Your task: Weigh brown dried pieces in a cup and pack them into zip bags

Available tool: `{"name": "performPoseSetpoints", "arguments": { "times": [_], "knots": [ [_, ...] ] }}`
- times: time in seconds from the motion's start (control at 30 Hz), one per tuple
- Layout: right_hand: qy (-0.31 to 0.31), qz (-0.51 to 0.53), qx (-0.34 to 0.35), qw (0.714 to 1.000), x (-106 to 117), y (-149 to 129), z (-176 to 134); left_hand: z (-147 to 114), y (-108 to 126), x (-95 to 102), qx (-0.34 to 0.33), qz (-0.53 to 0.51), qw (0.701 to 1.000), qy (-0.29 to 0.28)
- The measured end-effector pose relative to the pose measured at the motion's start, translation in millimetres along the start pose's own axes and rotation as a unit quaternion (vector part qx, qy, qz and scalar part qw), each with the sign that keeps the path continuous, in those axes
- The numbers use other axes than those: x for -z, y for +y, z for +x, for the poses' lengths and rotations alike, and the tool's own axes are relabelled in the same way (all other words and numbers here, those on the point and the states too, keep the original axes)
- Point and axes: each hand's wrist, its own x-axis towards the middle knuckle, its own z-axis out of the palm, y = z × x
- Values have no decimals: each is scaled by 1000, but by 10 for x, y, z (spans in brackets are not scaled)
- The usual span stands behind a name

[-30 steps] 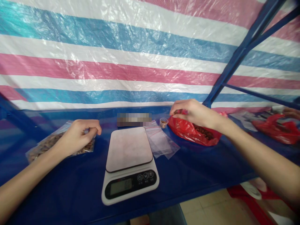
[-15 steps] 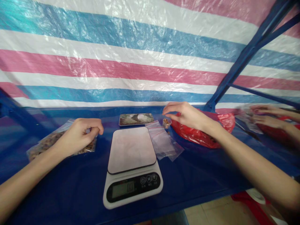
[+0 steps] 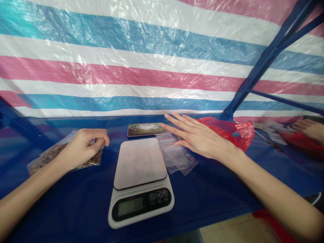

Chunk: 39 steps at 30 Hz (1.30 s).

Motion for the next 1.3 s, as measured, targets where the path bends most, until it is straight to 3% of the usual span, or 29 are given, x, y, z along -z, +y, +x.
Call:
{"name": "performPoseSetpoints", "arguments": {
  "times": [0.9,1.3],
  "knots": [
    [-93,116,-67,987,-119,15,-76,3,1,4,4,9,1000,2],
    [-49,66,-34,996,-184,-82,-99,3,-9,2,17,14,1000,-13]
  ]
}}
